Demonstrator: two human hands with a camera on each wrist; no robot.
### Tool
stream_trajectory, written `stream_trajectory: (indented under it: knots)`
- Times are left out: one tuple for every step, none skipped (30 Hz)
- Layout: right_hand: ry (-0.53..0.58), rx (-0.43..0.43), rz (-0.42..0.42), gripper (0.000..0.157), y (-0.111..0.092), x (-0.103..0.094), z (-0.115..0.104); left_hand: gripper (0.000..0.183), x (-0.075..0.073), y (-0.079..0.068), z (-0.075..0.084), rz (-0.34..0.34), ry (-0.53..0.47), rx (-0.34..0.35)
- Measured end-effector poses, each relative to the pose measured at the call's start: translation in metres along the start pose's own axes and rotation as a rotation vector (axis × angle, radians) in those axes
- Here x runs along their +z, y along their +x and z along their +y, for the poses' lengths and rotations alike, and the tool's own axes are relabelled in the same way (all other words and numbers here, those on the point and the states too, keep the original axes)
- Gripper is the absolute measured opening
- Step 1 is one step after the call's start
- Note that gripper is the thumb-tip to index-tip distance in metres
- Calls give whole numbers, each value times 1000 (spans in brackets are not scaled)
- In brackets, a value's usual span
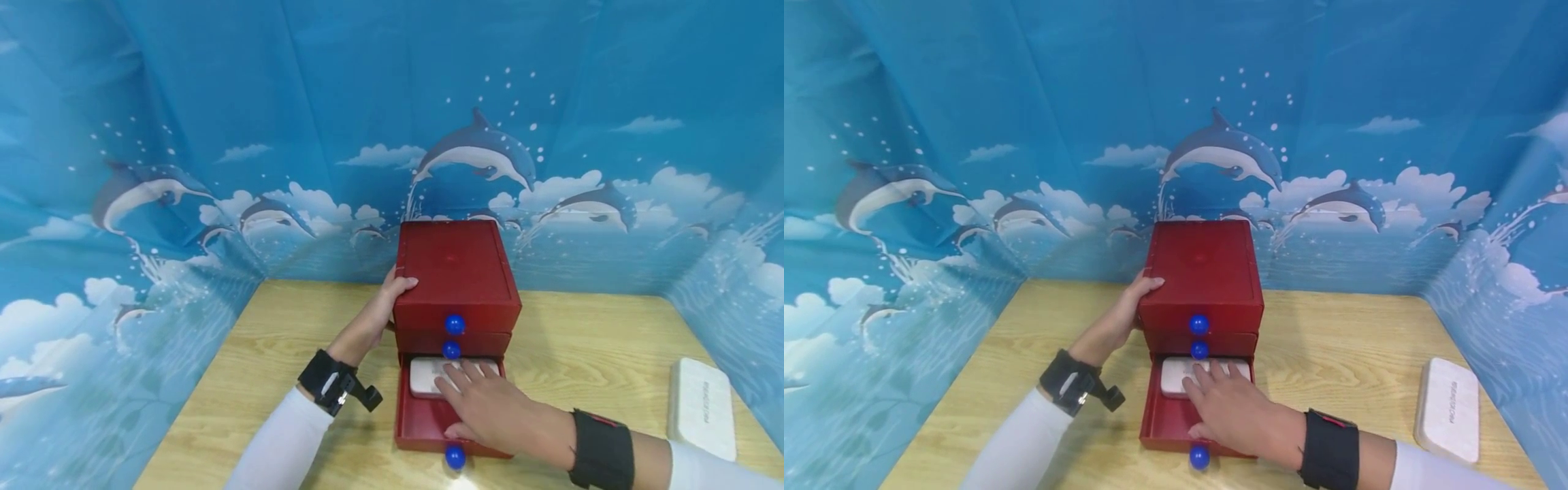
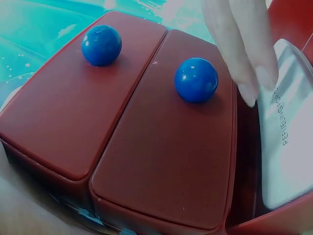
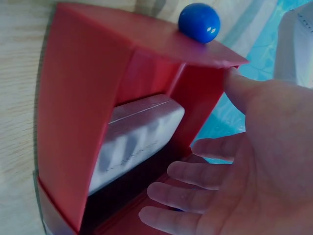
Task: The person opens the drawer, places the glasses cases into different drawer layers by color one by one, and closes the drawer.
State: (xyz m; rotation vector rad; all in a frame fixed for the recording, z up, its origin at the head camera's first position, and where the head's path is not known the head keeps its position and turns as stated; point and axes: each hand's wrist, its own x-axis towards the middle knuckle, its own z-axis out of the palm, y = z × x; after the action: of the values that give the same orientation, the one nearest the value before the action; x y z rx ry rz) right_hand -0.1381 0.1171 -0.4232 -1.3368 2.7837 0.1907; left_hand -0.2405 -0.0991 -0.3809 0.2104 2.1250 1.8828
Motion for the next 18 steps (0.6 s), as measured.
stream_trajectory:
  knots:
    - [0,6,-7,73,-1,-1,-1,72,0,0,0,2,2,3]
    - [-2,9,-12,73,-3,-3,-2,72,0,0,0,4,2,4]
    - [-3,15,-16,74,-4,-4,-2,71,0,0,0,6,2,4]
    - [-3,19,-16,73,-5,-5,-2,71,0,1,0,9,2,1]
    - [-6,22,-12,74,-7,-6,-2,71,0,1,1,11,3,1]
    - [-12,24,-4,74,-9,-7,-2,71,0,1,1,13,3,-4]
    - [-19,23,8,73,-11,-8,-2,71,1,1,1,16,3,-9]
    - [-29,18,22,73,-13,-9,-2,71,1,1,1,15,4,-10]
    - [-31,14,36,71,-15,-10,-1,71,1,1,1,16,2,-13]
    - [-28,7,48,70,-17,-11,-1,71,1,2,1,16,3,-14]
    - [-32,-2,60,69,-20,-12,0,71,2,2,1,14,4,-14]
    - [-30,-13,71,67,-23,-13,0,71,2,2,1,14,4,-15]
    - [-23,-23,82,66,-25,-14,1,71,2,2,0,14,5,-15]
    - [-13,-32,87,66,-27,-16,2,71,2,2,0,14,7,-15]
    - [-2,-43,93,66,-30,-18,3,72,2,2,0,17,8,-18]
    - [9,-51,99,66,-32,-19,4,72,2,2,0,18,9,-19]
    - [16,-58,107,67,-35,-21,5,72,2,2,0,19,8,-21]
    - [29,-59,115,67,-38,-23,6,73,2,2,0,19,7,-23]
